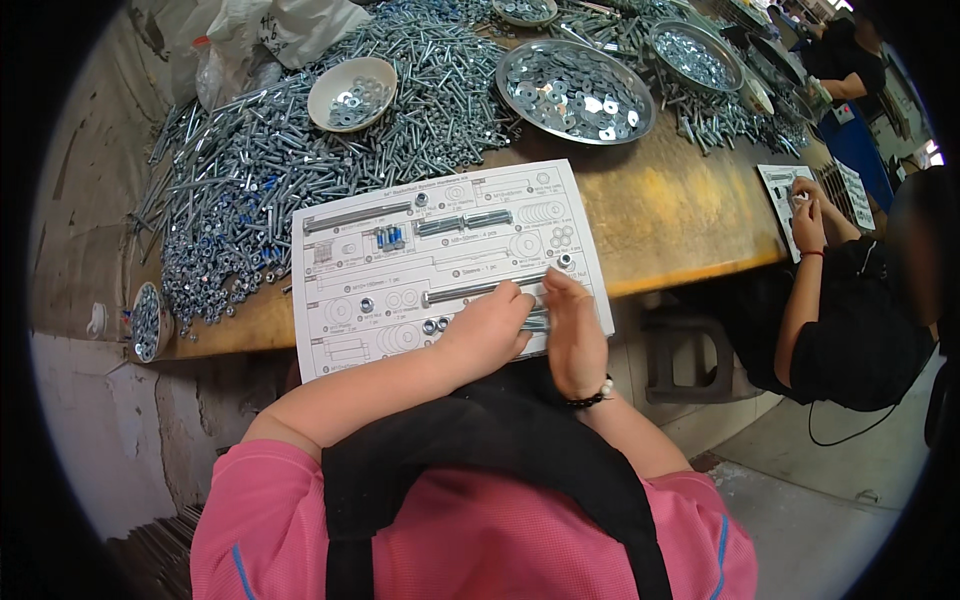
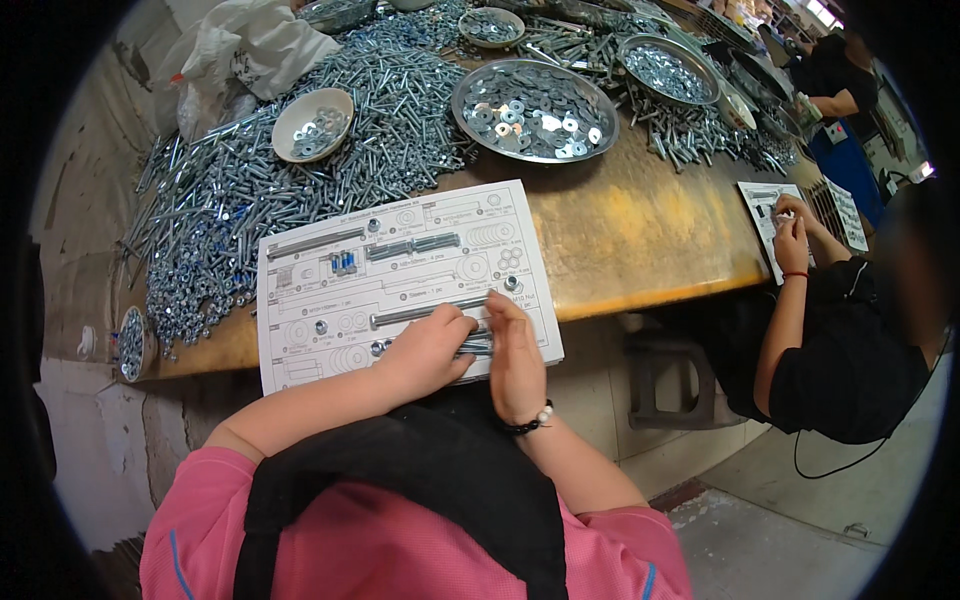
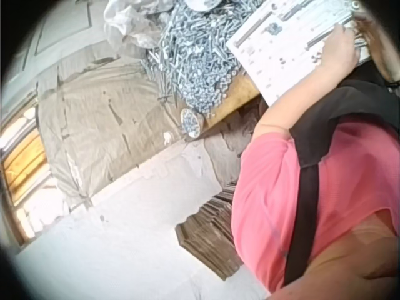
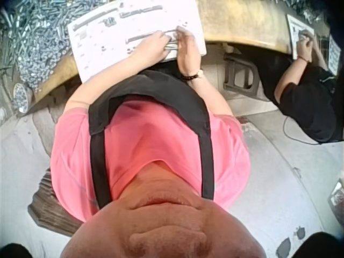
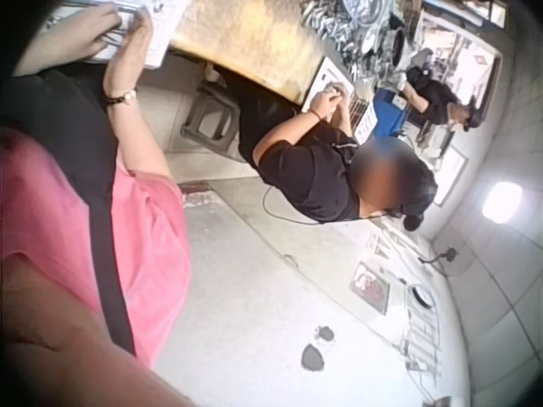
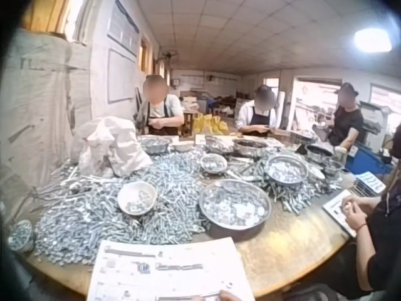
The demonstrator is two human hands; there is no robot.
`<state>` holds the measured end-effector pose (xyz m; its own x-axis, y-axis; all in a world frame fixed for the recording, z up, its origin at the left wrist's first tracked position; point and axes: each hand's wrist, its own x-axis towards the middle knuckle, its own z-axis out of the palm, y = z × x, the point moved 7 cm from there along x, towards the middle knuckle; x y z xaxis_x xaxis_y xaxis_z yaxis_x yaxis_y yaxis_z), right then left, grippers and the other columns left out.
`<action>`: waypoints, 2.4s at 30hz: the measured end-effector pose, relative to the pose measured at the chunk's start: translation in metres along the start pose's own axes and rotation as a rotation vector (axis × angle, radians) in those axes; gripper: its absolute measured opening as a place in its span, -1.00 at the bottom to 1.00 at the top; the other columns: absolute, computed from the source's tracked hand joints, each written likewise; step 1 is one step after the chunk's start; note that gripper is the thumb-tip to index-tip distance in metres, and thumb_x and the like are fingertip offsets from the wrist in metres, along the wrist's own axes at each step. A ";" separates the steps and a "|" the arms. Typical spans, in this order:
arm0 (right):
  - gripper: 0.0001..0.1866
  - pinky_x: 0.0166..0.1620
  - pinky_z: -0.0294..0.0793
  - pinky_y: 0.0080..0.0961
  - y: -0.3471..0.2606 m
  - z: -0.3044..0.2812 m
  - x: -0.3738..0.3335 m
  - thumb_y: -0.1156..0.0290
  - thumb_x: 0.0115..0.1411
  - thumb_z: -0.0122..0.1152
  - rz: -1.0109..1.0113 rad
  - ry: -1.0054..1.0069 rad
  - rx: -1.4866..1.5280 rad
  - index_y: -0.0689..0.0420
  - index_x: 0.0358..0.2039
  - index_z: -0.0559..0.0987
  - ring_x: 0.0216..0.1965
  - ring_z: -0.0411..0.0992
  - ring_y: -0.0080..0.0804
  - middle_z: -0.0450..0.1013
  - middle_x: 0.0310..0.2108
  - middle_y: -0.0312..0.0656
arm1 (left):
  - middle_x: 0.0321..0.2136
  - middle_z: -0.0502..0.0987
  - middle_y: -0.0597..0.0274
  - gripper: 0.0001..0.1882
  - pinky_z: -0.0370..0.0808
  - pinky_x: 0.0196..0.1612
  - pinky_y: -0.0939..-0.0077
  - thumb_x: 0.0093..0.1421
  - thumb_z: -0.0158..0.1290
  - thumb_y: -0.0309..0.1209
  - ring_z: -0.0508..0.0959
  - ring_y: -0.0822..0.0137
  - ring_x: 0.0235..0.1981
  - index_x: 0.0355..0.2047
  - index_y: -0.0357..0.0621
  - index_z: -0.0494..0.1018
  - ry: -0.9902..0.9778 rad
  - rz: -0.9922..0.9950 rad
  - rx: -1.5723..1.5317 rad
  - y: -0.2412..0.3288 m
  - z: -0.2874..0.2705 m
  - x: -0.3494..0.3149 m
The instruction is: The person picks bolts, nuts, and washers from a large pile on a table and places them onto a printed instruction sheet. They repeatedly select individual fasteners and arrange them in designated spots on the sheet while other workers perform similar tasks nearby.
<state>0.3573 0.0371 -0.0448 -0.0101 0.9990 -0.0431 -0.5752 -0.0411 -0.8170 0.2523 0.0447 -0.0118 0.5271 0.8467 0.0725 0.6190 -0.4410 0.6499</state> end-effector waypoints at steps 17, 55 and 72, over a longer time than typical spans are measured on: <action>-0.39 0.19 0.00 -0.37 -0.034 -0.025 0.008 -0.10 0.25 -0.37 -0.160 0.151 0.006 0.20 -0.01 0.29 0.12 0.12 -0.33 0.20 0.08 -0.15 | -0.31 0.34 0.09 -0.64 0.45 -0.33 0.30 -0.04 0.13 -0.32 0.47 0.08 -0.35 -0.23 -0.18 0.35 -0.076 -0.064 0.064 -0.008 0.006 0.007; -0.77 -0.27 0.41 -0.42 -0.060 0.043 0.155 0.45 0.02 0.13 -0.312 -0.309 -1.396 0.18 -0.26 0.50 -0.34 0.43 -0.23 0.40 -0.32 -0.11 | -0.31 0.43 0.08 -0.59 0.42 -0.23 0.43 0.00 0.05 -0.49 0.48 0.23 -0.36 -0.08 -0.22 0.34 0.256 -0.246 0.090 -0.129 -0.141 0.056; -0.82 -0.25 0.46 -0.31 0.036 0.086 0.240 0.46 0.10 -0.08 -0.143 -0.381 -2.026 0.12 -0.37 0.52 -0.27 0.46 -0.17 0.47 -0.36 -0.07 | -0.40 0.44 0.08 -0.85 0.44 -0.26 0.28 0.01 -0.09 -0.50 0.48 0.10 -0.30 -0.44 -0.14 0.48 0.106 -0.135 0.496 -0.149 -0.091 0.133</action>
<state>0.2640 0.2765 -0.0349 -0.3425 0.9377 -0.0577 0.9314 0.3309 -0.1517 0.1770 0.2502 -0.0297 0.3773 0.9200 0.1060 0.8924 -0.3918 0.2238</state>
